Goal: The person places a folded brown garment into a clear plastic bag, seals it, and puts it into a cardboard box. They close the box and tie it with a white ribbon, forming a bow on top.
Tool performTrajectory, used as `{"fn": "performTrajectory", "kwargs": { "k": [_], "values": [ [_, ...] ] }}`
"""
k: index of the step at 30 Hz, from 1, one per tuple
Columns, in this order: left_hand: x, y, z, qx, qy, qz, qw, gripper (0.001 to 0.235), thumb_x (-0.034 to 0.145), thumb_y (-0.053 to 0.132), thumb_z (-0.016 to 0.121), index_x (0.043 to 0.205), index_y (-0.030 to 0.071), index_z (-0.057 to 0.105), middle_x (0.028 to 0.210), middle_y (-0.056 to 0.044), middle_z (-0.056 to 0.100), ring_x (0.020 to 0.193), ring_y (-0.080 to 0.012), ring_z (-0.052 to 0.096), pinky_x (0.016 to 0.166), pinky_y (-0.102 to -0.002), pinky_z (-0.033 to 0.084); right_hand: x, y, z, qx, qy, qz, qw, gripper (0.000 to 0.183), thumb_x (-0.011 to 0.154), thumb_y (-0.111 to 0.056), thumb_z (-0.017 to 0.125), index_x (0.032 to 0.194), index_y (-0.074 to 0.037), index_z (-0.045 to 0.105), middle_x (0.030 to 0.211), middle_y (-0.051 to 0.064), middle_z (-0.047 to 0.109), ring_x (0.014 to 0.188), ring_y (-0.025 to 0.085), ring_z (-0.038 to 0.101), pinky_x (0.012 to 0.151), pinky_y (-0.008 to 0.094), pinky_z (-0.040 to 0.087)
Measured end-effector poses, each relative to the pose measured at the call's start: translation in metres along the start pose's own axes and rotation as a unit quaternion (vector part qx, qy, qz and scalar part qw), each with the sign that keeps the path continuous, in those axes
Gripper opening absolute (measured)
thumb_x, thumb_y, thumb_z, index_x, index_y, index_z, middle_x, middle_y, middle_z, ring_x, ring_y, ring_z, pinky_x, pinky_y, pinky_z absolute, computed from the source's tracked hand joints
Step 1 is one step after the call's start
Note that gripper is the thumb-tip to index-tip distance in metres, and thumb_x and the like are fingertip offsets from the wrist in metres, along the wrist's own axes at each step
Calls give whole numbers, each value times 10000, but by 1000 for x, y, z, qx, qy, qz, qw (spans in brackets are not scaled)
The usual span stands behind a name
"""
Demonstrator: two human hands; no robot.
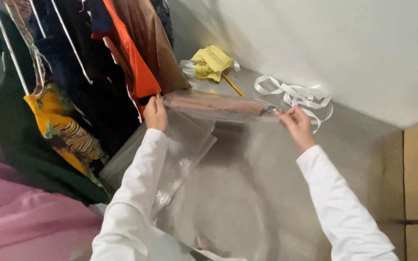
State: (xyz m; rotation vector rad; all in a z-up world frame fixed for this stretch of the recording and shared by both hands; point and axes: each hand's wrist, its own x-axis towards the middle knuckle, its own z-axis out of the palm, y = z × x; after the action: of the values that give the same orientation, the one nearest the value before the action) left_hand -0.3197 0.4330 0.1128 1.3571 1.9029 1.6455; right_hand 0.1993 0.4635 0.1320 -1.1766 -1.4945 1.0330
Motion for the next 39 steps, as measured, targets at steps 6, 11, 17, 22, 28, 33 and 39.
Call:
{"fn": "performTrajectory", "kwargs": {
  "k": [6, 11, 17, 22, 28, 33, 39],
  "values": [
    [-28, -122, -16, -195, 48, -226, 953, 437, 957, 397, 806, 1167, 18, 745, 1169, -206, 733, 1135, -367, 689, 915, -513, 597, -110, 64, 107, 23, -36, 100, 994, 198, 1067, -177, 720, 942, -53, 629, 1571, 272, 593, 1392, 398, 626, 1134, 541, 491],
    [-49, -162, -44, -247, 86, -331, 907, 377, 873, 318, 870, 1115, 53, 754, 1133, -205, 711, 1044, -380, 718, 831, -502, 659, -170, 67, 160, 31, -82, 194, 977, 136, 1034, -142, 754, 955, -46, 699, 1203, 178, 791, 1120, 267, 738, 1032, 438, 568],
    [-56, -172, -67, -19, 18, -294, 956, 399, 957, 396, 799, 1229, 105, 772, 1192, -193, 744, 1075, -384, 740, 802, -498, 676, -171, 65, 158, -20, -8, 295, 955, 372, 1046, -349, 753, 1265, -56, 682, 1103, 127, 844, 943, 183, 761, 796, 301, 586],
    [-78, -150, -50, 169, 92, -131, 973, 425, 951, 163, 784, 1326, 26, 638, 1305, -208, 619, 1278, -417, 625, 1084, -532, 564, -167, 104, 179, 66, -37, 333, 940, 518, 1038, -365, 767, 1289, 80, 678, 1143, 236, 815, 929, 251, 810, 713, 292, 660],
    [-129, 4, 29, 78, -8, 73, 994, 518, 904, -32, 692, 1386, 105, 560, 1516, -222, 422, 1471, -476, 416, 1229, -584, 381, -182, 53, 156, 115, -59, 369, 920, 468, 996, -271, 820, 1254, 101, 700, 1123, 292, 801, 912, 282, 832, 721, 314, 701],
    [-174, 96, 117, -98, -303, -35, 947, 280, 1019, 44, 615, 1271, 163, 641, 1254, -91, 694, 1319, -329, 628, 1158, -530, 477, -203, -1, 57, 196, 86, 335, 918, 447, 1096, -167, 653, 1448, 91, 556, 1300, 333, 736, 1189, 418, 757, 982, 516, 634],
    [-214, 123, 240, -254, -472, -292, 792, 327, 1037, 276, 725, 1331, 151, 657, 1455, -155, 694, 1294, -347, 707, 1140, -589, 489, -249, 10, -99, 358, 286, 259, 850, 158, 1140, -197, 559, 1283, -168, 621, 1427, 182, 698, 1318, 341, 678, 1099, 501, 563]
  ]
}}
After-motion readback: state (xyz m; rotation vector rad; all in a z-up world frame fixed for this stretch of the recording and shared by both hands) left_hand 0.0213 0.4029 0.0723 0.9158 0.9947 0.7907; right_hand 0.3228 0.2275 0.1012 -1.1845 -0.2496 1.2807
